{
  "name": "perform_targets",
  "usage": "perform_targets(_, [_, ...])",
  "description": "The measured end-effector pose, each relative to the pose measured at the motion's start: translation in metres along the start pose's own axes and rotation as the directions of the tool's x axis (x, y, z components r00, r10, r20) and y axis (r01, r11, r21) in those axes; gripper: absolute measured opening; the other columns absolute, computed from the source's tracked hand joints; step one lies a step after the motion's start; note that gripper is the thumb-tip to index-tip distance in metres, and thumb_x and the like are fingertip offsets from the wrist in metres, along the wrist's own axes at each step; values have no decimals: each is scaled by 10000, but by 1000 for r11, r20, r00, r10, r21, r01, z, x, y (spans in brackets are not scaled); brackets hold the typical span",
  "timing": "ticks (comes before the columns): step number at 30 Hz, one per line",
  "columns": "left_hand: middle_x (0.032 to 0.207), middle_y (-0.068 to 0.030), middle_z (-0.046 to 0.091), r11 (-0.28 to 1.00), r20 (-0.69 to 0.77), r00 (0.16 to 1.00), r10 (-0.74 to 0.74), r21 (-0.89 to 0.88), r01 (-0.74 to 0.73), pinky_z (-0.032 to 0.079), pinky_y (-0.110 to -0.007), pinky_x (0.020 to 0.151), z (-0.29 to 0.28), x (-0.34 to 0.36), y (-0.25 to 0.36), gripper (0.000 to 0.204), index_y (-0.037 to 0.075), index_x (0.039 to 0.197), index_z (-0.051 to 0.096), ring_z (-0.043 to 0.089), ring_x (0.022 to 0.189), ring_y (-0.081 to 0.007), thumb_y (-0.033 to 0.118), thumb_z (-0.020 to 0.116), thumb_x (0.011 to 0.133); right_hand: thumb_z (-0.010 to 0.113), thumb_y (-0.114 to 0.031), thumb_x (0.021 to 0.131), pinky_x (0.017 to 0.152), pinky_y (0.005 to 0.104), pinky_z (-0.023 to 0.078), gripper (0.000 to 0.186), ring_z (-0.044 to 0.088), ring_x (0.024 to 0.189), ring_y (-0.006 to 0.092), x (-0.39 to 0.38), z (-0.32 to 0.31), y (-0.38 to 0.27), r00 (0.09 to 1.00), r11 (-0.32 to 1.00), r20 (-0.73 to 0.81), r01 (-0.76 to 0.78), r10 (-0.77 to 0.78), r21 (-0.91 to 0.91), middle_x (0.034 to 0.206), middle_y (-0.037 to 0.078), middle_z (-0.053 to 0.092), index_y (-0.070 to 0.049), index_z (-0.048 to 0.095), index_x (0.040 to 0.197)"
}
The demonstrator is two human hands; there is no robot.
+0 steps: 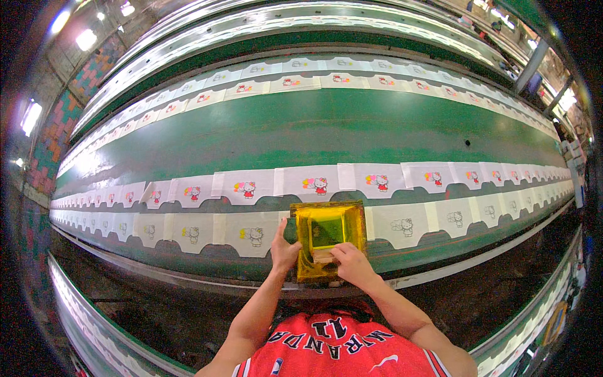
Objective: The person uses a yellow squeegee to press green ink through a screen onto a long strip of paper with cartoon characters moving along a conveyor belt. The person repeatedly wipes the squeegee and continues printing along the strip.
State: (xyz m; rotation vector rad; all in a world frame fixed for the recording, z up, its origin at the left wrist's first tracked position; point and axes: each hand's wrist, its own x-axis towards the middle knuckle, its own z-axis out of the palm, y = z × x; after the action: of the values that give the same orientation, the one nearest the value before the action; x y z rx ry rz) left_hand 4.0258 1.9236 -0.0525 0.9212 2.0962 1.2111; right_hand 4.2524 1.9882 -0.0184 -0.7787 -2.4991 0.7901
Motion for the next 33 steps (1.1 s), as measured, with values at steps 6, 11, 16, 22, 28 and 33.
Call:
perform_targets(6, [1464, -224, 525, 999, 42, 999, 4, -35, -2, 390, -358, 1111, -2, 4, -8, 877, 39, 1511, 413, 500, 1364, -298, 66, 745, 700, 600, 27, 716, 981, 436, 511, 377, 607, 1117, 371, -2, -4, -5, 999, 1000, 31, -10, 10, 2, 1135, 183, 662, 12, 647, 1089])
perform_targets(11, [1489, -225, 498, 993, 27, 997, 68, -97, -65, 369, -357, 1126, -1, 8, -12, 877, 30, 1505, 415, 468, 1389, -299, 48, 736, 688, 602, 25, 714, 997, 425, 503, 401, 603, 1125, 362, -1, -8, -12, 998, 1000, 58, -19, 20, -6, 1148, 177, 657, 7, 648, 1112])
perform_targets(16, [1487, -211, 500, 997, 81, 997, 2, -83, 5, 363, -345, 1127, -6, 9, 0, 876, 28, 1501, 414, 474, 1380, -304, 28, 730, 684, 602, 60, 682, 952, 438, 506, 422, 599, 1075, 370, -1, -7, -13, 1000, 1000, 1, 16, -16, 0, 1100, 174, 633, 10, 630, 1100])
perform_targets(22, [1479, -198, 510, 997, 75, 995, -61, -50, 64, 378, -343, 1119, -12, 1, 17, 861, 26, 1489, 418, 483, 1371, -296, 16, 737, 689, 603, 48, 680, 936, 445, 507, 437, 599, 1073, 371, -22, -7, -20, 1000, 1000, 31, 3, -2, -11, 1101, 172, 633, 1, 629, 1114])
perform_targets(28, [1497, -208, 491, 999, 58, 998, 23, -29, -21, 381, -348, 1119, -13, 1, 9, 856, 17, 1491, 401, 468, 1388, -304, 8, 741, 705, 600, 36, 671, 931, 449, 508, 440, 605, 1050, 371, -28, 5, -17, 998, 997, 33, 56, -55, -45, 1081, 162, 633, -5, 631, 1108])
perform_targets(33, [1495, -216, 490, 992, 109, 991, -83, -91, 93, 385, -352, 1114, -13, -8, 13, 852, 8, 1493, 394, 471, 1386, -312, -3, 732, 710, 582, 43, 685, 870, 449, 505, 319, 612, 982, 360, 30, 21, 20, 993, 996, -103, 51, -58, -69, 985, 133, 648, -11, 629, 996])
